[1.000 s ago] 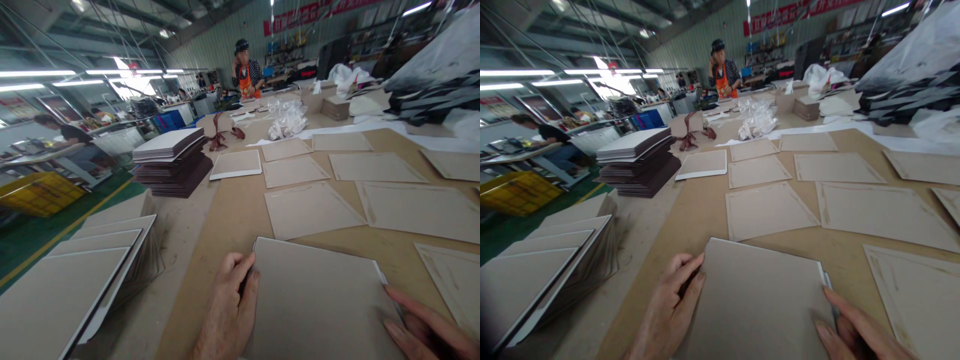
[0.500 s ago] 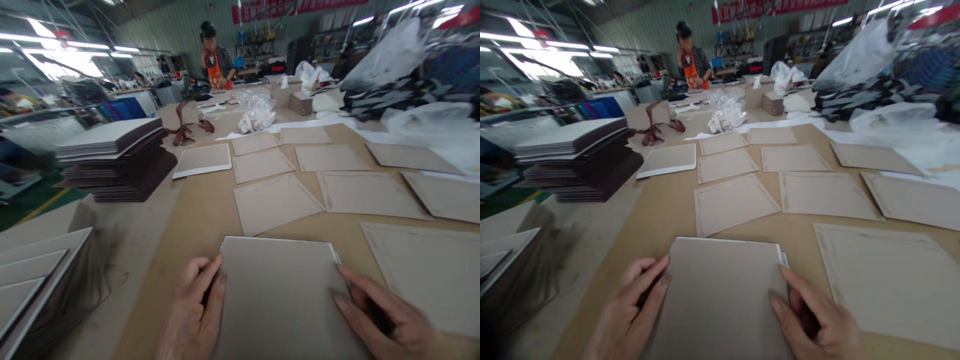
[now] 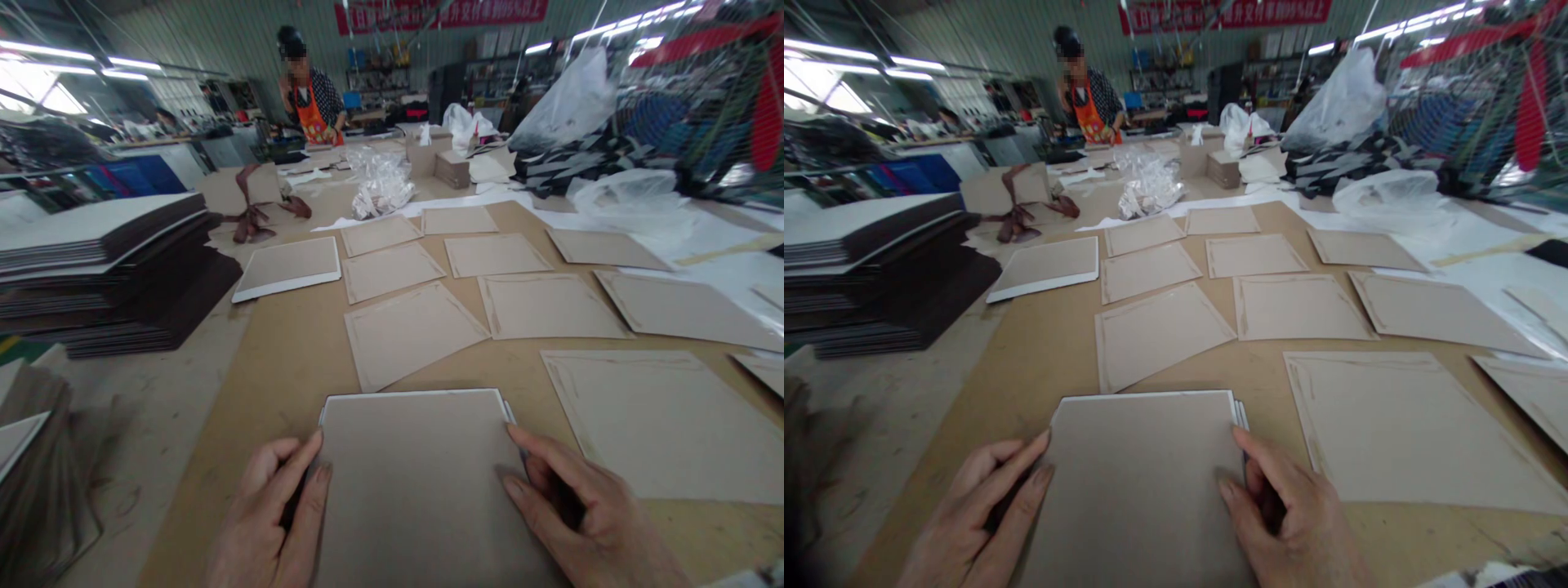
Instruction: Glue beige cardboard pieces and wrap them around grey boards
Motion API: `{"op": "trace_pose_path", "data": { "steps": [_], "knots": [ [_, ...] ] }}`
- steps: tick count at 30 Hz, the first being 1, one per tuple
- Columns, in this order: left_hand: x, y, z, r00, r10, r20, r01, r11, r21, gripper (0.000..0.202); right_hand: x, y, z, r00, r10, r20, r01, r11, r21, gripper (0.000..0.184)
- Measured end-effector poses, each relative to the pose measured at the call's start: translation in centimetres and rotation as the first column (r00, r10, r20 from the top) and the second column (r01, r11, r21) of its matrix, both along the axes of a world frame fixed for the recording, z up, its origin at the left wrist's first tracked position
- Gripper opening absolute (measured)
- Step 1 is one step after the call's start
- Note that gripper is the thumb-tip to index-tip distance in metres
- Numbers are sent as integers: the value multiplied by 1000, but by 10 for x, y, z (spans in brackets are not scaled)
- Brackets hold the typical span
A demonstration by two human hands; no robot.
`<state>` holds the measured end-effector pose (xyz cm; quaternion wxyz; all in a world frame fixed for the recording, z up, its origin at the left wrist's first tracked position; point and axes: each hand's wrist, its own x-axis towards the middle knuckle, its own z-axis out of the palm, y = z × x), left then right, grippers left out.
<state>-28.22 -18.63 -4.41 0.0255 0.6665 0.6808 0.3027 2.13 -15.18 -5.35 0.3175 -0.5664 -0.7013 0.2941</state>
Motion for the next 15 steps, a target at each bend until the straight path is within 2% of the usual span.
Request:
{"op": "trace_pose_path", "data": {
  "steps": [6, 11, 13, 15],
  "knots": [
    [-2, 0, 0, 1000, 0, -23, -1, 999, -39, 30, -2, 1, 1, 999, 19, 40, -19, 1000, -8, 34],
    [-3, 1, -3, 1000, 21, 3, -20, 998, -62, 31, 2, 2, -1, 970, 47, 237, -78, 990, 121, 33],
    [-2, 2, -4, 998, 65, -8, -65, 997, -42, 39, 3, 1, -1, 949, 48, 312, -108, 978, 178, 35],
    [1, 3, -4, 989, 122, -81, -120, 992, 26, 51, 0, 0, 2, 925, 102, 366, -181, 965, 188, 38]
  ]
}}
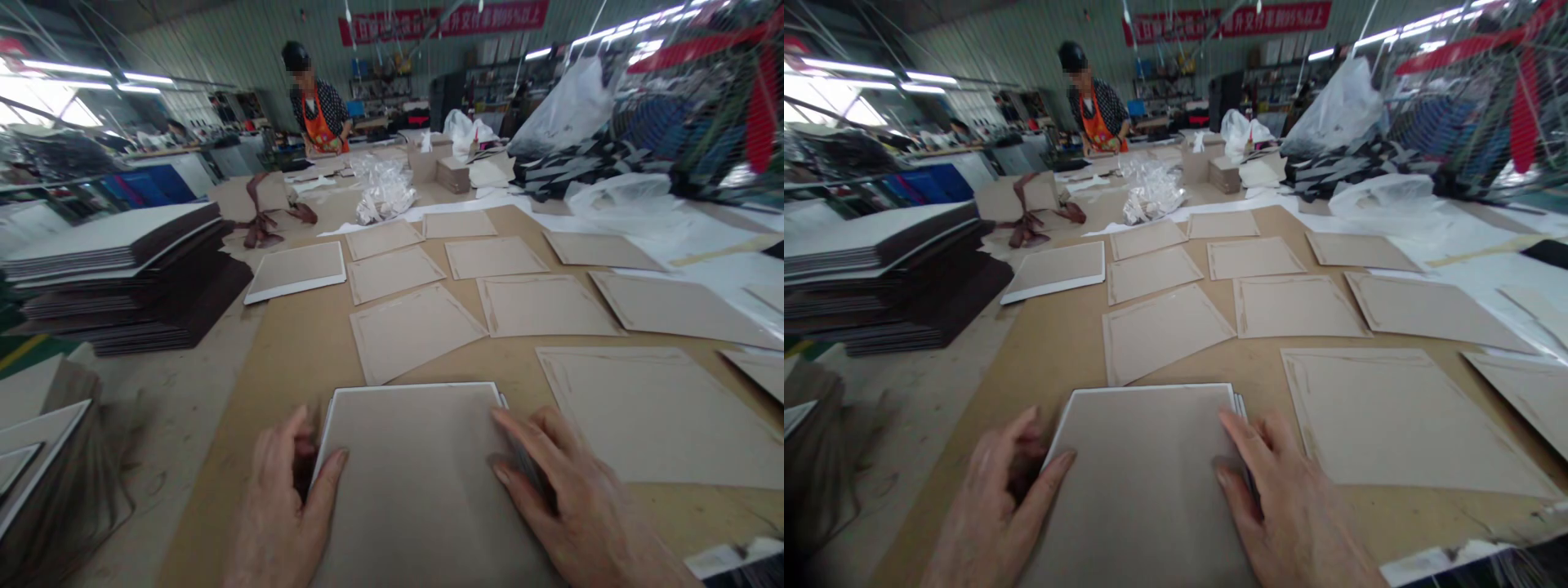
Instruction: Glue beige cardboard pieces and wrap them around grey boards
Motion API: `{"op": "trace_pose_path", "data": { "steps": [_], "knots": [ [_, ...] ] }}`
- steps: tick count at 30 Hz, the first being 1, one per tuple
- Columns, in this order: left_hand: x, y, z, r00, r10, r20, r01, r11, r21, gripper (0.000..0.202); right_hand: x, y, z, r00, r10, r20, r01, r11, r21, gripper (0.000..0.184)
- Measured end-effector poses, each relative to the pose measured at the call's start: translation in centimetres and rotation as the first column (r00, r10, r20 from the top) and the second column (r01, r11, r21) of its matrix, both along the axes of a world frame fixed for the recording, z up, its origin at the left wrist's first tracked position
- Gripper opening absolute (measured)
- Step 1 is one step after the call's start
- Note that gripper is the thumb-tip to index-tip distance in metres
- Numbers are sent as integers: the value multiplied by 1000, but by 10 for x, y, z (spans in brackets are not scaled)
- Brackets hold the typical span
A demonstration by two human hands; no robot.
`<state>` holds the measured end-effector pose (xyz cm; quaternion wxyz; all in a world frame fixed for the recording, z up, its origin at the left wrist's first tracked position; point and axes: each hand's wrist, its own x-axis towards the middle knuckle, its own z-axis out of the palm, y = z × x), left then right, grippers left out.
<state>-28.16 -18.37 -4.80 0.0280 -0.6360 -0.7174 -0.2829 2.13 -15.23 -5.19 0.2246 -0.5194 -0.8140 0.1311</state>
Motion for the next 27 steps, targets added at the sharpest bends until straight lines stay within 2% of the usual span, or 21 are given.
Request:
{"op": "trace_pose_path", "data": {
  "steps": [2, 3, 4, 6, 8, 10, 12, 14, 18, 23, 27],
  "knots": [
    [3, 2, 3, 986, -17, -165, 29, 997, 69, 50, -7, -1, 5, 990, 114, 83, -114, 993, -2, 49],
    [5, 3, 6, 961, -79, -264, 99, 993, 63, 42, -11, -2, 7, 976, 170, 139, -171, 985, -5, 55],
    [6, 4, 9, 920, -171, -352, 189, 982, 16, 39, -15, -2, 10, 956, 212, 201, -214, 977, -13, 61],
    [11, 3, 17, 824, -349, -447, 320, 937, -141, 47, -20, -3, 14, 917, 244, 314, -249, 968, -26, 62],
    [18, -3, 23, 781, -426, -456, 330, 902, -279, 46, -19, -3, 15, 899, 219, 380, -222, 974, -37, 60],
    [26, -13, 26, 795, -398, -458, 275, 909, -314, 37, -12, -1, 17, 901, 180, 396, -176, 983, -48, 59],
    [35, -26, 23, 813, -351, -465, 237, 928, -286, 55, -3, 5, 19, 919, 144, 367, -132, 990, -58, 52],
    [42, -37, 16, 827, -316, -465, 222, 944, -246, 70, 4, 15, 23, 945, 99, 313, -85, 995, -58, 40],
    [45, -44, 0, 862, -268, -430, 210, 961, -178, 66, 2, 45, 34, 984, -20, 175, 35, 996, -84, 34],
    [43, -43, -5, 873, -257, -416, 208, 965, -160, 62, -9, 70, 33, 997, 68, 47, -57, 978, -202, 23],
    [43, -44, -5, 876, -253, -411, 205, 966, -156, 61, -8, 76, 28, 994, 19, -105, -43, 972, -232, 12]
  ]
}}
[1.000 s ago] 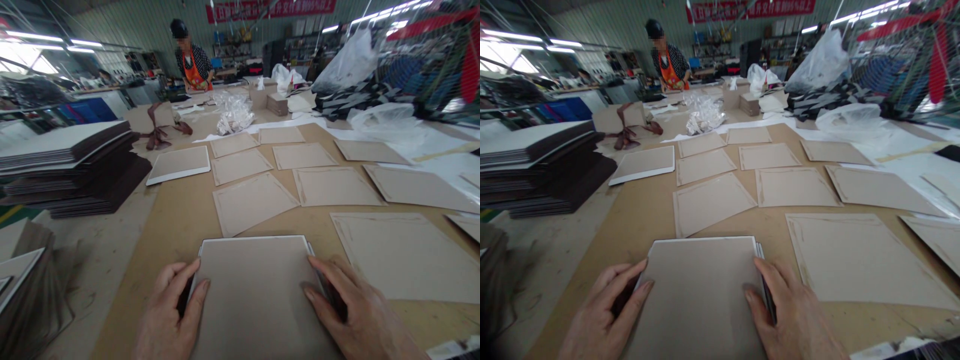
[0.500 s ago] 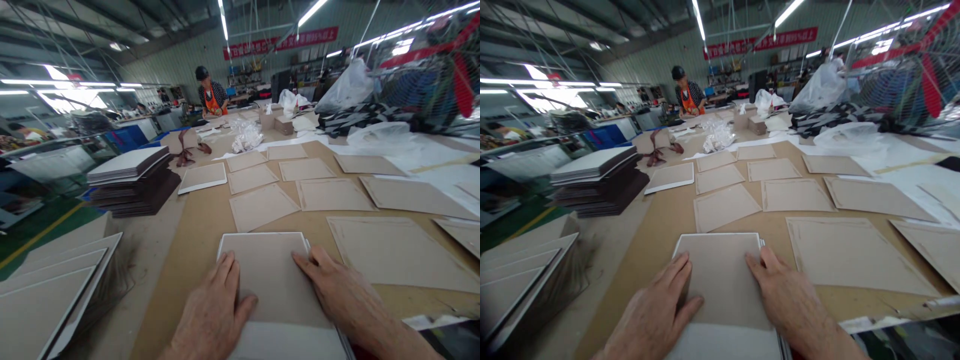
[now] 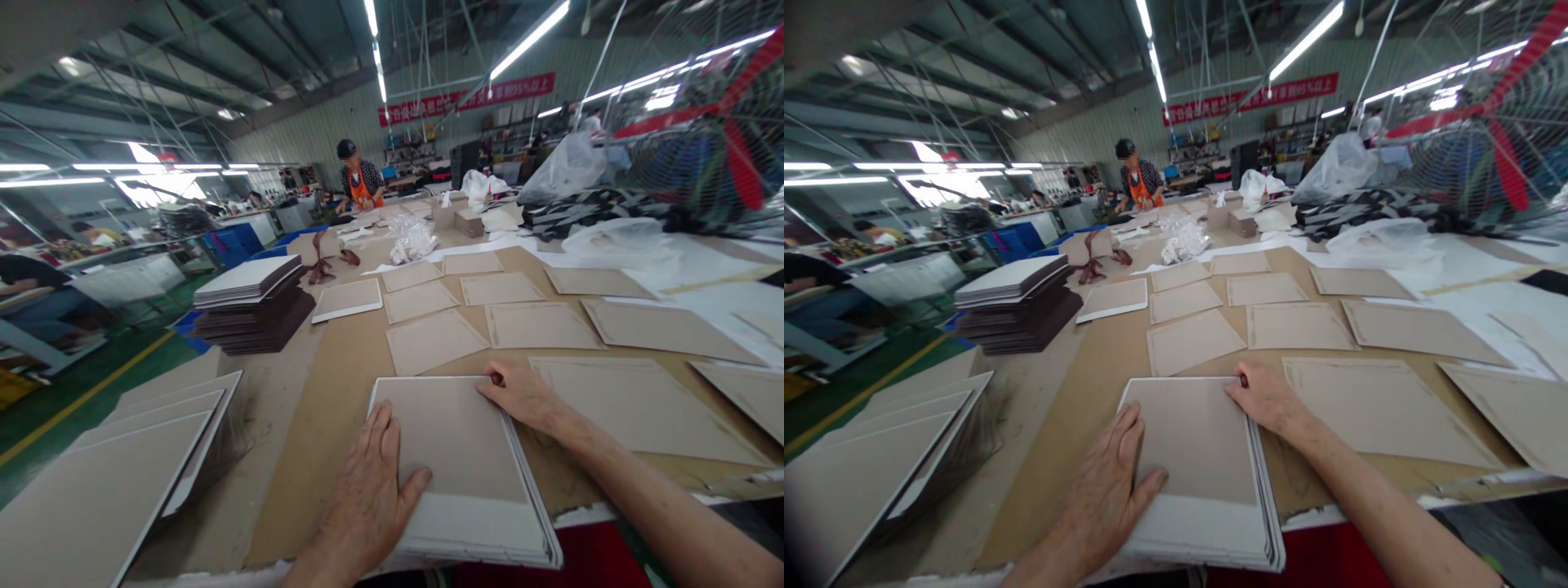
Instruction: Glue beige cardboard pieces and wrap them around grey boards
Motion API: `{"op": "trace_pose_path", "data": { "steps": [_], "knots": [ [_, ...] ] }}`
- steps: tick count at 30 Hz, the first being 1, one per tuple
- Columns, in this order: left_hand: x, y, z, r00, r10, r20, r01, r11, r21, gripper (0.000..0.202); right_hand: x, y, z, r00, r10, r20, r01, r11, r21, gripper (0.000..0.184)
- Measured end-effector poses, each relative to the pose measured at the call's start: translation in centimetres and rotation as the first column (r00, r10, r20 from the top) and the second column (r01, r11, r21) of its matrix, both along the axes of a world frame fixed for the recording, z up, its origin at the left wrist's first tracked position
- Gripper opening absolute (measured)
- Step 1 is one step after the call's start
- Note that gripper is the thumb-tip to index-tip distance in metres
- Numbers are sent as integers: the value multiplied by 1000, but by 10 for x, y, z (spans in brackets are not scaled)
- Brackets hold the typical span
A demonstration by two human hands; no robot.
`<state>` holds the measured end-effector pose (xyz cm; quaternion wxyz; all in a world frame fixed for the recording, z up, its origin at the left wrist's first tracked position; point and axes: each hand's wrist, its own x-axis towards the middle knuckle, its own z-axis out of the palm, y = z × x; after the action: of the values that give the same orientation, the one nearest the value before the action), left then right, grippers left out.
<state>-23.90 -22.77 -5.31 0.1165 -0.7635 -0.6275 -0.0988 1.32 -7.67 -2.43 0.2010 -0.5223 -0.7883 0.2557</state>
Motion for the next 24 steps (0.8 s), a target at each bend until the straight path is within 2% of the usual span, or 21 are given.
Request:
{"op": "trace_pose_path", "data": {
  "steps": [3, 6, 8, 10, 11, 13, 15, 16, 18, 19, 21, 23, 24],
  "knots": [
    [0, 0, 0, 1000, 1, 25, -1, 1000, -2, 59, 3, 2, 0, 988, -49, -145, 47, 999, -18, 13],
    [1, -1, 1, 998, -5, 64, 6, 1000, -17, 58, 2, -1, 7, 943, -87, -322, 58, 993, -99, 24],
    [2, -1, 4, 996, 8, 90, -5, 999, -41, 58, -2, -9, 11, 897, -82, -434, 9, 986, -166, 34],
    [4, -2, 7, 993, 29, 115, -20, 997, -79, 60, -6, -24, 13, 823, -60, -565, -106, 961, -256, 44],
    [5, -3, 8, 991, 39, 132, -25, 994, -104, 60, -8, -33, 13, 771, -62, -634, -185, 931, -315, 51],
    [6, -4, 11, 983, 44, 179, -15, 987, -163, 63, -7, -48, 9, 636, -146, -758, -360, 813, -458, 65],
    [2, -7, 13, 967, 17, 256, 34, 981, -191, 67, -3, -55, 8, 576, -234, -784, -432, 727, -534, 74],
    [-1, -9, 14, 952, -8, 307, 62, 984, -168, 67, -2, -55, 10, 574, -252, -779, -438, 710, -552, 76],
    [-12, -14, 16, 906, -53, 419, 75, 996, -37, 64, -2, -46, 21, 588, -282, -758, -408, 706, -579, 80],
    [-19, -17, 17, 879, -56, 473, 36, 998, 51, 62, -6, -38, 30, 594, -291, -750, -388, 713, -584, 83],
    [-36, -24, 14, 824, -5, 567, -128, 972, 195, 55, -23, -14, 48, 595, -280, -753, -349, 754, -556, 86],
    [-54, -30, 5, 788, 87, 609, -290, 926, 243, 52, -53, 18, 63, 590, -211, -780, -335, 814, -474, 81],
    [-63, -33, -2, 788, 126, 603, -333, 910, 246, 51, -73, 37, 67, 593, -168, -788, -327, 844, -426, 75]
  ]
}}
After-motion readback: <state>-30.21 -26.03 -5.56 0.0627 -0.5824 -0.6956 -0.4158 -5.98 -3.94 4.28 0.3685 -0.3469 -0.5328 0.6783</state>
